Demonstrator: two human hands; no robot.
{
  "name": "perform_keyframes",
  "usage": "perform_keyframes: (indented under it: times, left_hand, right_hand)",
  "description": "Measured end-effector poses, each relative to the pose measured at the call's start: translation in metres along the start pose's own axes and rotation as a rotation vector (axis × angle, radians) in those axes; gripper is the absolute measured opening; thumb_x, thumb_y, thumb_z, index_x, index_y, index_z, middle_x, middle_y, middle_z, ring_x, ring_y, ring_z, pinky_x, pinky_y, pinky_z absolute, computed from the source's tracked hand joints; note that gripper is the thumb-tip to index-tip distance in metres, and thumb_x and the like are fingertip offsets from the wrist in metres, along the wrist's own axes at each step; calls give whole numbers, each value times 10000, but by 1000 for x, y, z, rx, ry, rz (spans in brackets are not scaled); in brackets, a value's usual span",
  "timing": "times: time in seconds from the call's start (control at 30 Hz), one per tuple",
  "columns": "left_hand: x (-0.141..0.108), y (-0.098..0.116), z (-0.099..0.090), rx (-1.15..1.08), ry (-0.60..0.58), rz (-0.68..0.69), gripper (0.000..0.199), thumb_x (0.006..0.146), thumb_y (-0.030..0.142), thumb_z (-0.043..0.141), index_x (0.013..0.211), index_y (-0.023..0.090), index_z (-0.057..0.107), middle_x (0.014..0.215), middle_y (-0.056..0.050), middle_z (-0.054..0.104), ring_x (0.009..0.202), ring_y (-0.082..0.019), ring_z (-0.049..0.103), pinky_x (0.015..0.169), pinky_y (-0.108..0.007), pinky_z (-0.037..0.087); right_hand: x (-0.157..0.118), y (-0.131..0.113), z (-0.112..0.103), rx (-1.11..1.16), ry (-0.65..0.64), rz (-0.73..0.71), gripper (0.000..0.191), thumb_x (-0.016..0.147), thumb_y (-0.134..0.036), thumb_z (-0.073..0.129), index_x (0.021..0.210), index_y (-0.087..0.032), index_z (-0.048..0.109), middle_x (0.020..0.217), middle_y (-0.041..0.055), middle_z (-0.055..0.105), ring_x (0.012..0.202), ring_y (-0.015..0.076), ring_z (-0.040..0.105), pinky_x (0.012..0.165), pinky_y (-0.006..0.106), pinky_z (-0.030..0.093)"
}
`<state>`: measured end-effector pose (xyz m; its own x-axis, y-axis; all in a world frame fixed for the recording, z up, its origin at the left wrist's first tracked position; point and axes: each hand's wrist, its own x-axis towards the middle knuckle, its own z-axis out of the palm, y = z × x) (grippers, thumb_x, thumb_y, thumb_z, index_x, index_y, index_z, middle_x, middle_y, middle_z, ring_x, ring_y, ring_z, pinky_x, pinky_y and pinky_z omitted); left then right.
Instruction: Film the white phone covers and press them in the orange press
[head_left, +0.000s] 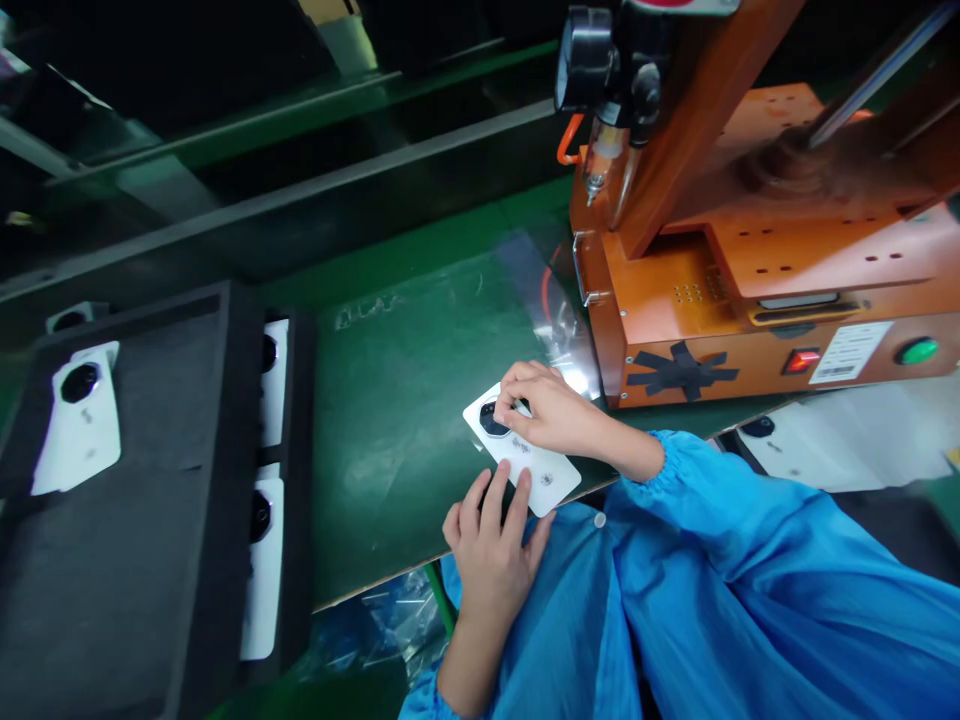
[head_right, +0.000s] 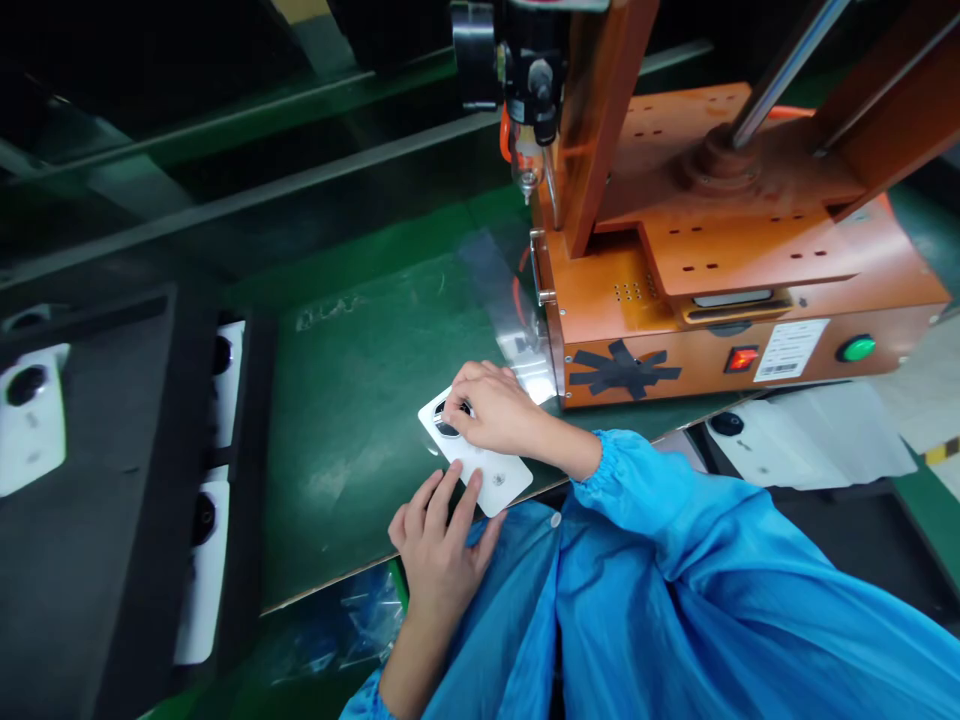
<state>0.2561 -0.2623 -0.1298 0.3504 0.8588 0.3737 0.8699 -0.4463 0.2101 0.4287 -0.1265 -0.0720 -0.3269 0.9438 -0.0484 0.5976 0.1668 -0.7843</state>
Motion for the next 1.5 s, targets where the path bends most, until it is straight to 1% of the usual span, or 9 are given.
perform_keyframes:
  times: [0.1,0.3,0.6,0.9,1.13,1.27,1.37,1.43,1.5]
  left_hand:
    - [2,-2,1,-10,4,2,487,874,413,736,1321,238,655,1369,-115,666,1207,-321,599,950,-467,352]
    - [3,-2,1,-22,27,-6,476,856,402,750,1297,238,674,1358,-116,675,1182,-316,621,932,-455,359]
    - [6,0,-1,-37,51,-24,461,836,408,766,1262,247,694,1326,-104,697,1156,-309,637,925,-446,359]
    - [7,0,-1,-50,59,-29,449,850,419,754,1260,249,693,1317,-106,700,1162,-300,632,924,-437,355]
    - [2,-3,0,-14,9,8,504,848,407,749,1319,254,656,1361,-117,670,1199,-316,609,952,-446,336]
    - [1,-4,1,-21,11,5,526,850,405,746,1347,271,637,1359,-114,672,1200,-315,609,959,-446,331]
    - [1,-4,1,-27,6,2,517,844,395,755,1329,253,648,1360,-127,669,1209,-320,606,954,-450,343]
    - [1,-4,0,-27,2,2,506,845,391,755,1320,249,653,1361,-129,668,1213,-322,604,950,-452,348]
    - [1,-3,0,-26,2,0,502,850,393,751,1321,254,651,1357,-126,671,1211,-321,605,950,-454,349]
  right_hand:
    - [2,0,3,-63,-11,19,113,909,-189,661,804,-199,702,1021,30,645,988,197,539,945,402,364]
    - [6,4,8,-133,55,-9,141,925,-219,639,798,-188,691,1024,42,634,965,200,515,877,367,361]
    - [9,11,9,-154,87,-32,132,930,-228,628,817,-187,684,1027,54,618,954,205,497,879,364,364]
    - [11,15,10,-163,106,-34,120,929,-213,627,837,-178,696,1035,59,616,959,200,507,908,359,391]
    - [9,13,10,-169,109,-31,136,931,-231,623,829,-180,696,1027,61,616,943,202,506,904,366,392]
    - [8,14,9,-153,130,-42,112,921,-227,635,838,-183,697,1021,63,615,947,203,517,905,366,401]
    - [7,16,10,-148,143,-58,106,916,-233,641,841,-184,699,1012,64,611,963,207,528,917,373,410]
    - [5,17,11,-158,151,-72,105,920,-250,642,869,-183,705,1016,68,606,980,215,533,927,382,421]
    - [1,15,11,-186,173,-87,125,932,-267,631,960,-176,713,1050,84,603,1006,228,534,935,391,439]
